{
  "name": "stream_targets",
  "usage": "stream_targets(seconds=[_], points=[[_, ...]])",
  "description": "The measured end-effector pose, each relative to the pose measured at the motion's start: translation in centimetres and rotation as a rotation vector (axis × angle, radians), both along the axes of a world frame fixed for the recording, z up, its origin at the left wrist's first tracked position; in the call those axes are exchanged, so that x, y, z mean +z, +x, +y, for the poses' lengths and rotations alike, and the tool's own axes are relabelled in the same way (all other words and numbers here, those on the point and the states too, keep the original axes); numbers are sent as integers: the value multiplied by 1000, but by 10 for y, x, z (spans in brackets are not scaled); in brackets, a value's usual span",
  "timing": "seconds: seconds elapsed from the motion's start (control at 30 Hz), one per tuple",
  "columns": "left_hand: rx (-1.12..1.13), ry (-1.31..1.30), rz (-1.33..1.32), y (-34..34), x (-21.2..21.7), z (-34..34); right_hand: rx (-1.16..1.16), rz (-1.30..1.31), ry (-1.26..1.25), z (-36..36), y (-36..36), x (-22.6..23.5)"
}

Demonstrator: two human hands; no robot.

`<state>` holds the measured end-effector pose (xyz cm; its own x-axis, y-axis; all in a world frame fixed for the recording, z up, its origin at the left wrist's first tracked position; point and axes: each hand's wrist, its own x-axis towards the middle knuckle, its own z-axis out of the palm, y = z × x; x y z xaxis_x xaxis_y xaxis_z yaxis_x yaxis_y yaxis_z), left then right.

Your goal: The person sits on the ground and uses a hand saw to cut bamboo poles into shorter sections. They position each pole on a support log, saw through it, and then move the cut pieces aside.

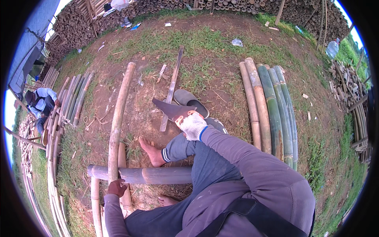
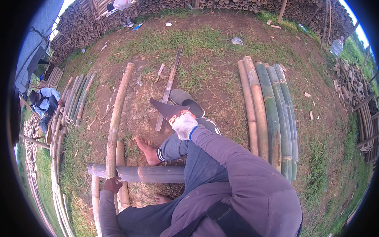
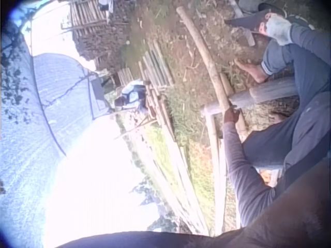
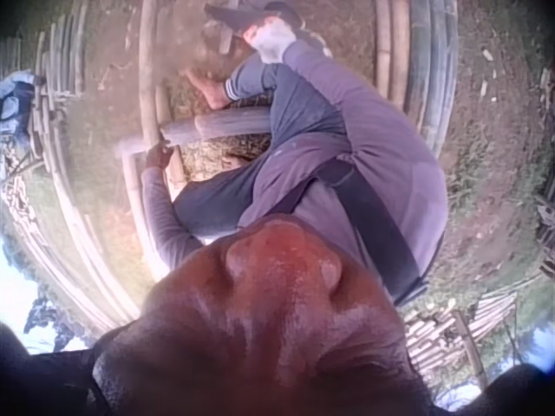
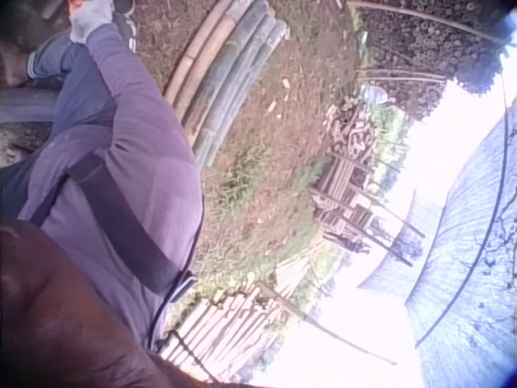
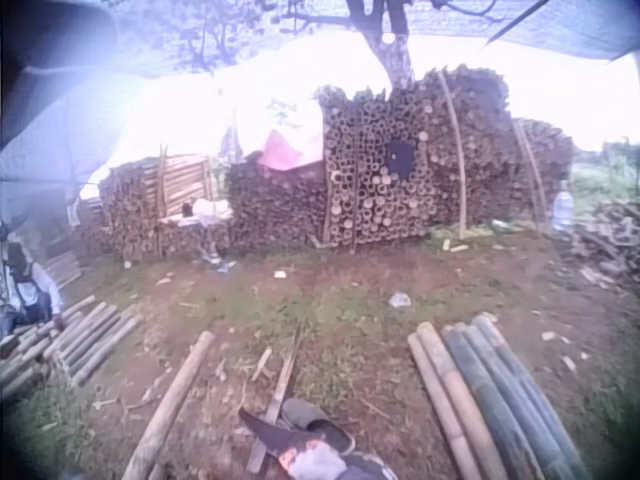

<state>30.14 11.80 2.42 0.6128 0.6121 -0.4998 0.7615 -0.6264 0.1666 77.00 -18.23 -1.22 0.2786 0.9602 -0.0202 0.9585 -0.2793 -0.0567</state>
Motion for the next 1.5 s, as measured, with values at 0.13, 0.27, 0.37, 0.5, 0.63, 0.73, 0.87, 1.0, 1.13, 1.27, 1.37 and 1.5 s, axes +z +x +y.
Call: stream_targets(seconds=[0.13, 0.27, 0.37, 0.5, 0.63, 0.73, 0.87, 1.0, 1.13, 1.27, 1.37, 1.5], points=[[2, -16, 6, 3, 3, -2, -1, -8, 13, -2, 0, -1], [-29, -10, -14, 2, 2, -1, 5, 11, -44, 1, 2, -3], [-30, 10, 2, 2, 1, -2, -11, 4, -63, 0, -2, 10], [-29, 11, 7, 4, 0, -2, -7, -1, -17, -1, -1, 5], [-20, 10, 0, 4, 3, -5, 17, -21, -2, -3, -2, 10], [-17, 9, -1, 3, 2, -3, 11, 9, -67, 1, 0, 6], [-6, 4, 10, 5, 4, -5, 14, 0, -78, 1, 1, 4], [-22, 7, 10, 1, -3, 0, 32, -47, 15, -1, 2, -3], [-25, 10, 8, -2, -6, 3, 19, -53, -44, 1, 1, 0], [-15, 12, 17, 1, -6, 2, 24, -6, -95, 3, 3, -1], [-22, 13, 1, -2, -9, 4, 31, -53, 13, -1, 2, -3], [-12, 3, 2, 0, -6, 1, 14, -42, -3, -1, 0, 2]])
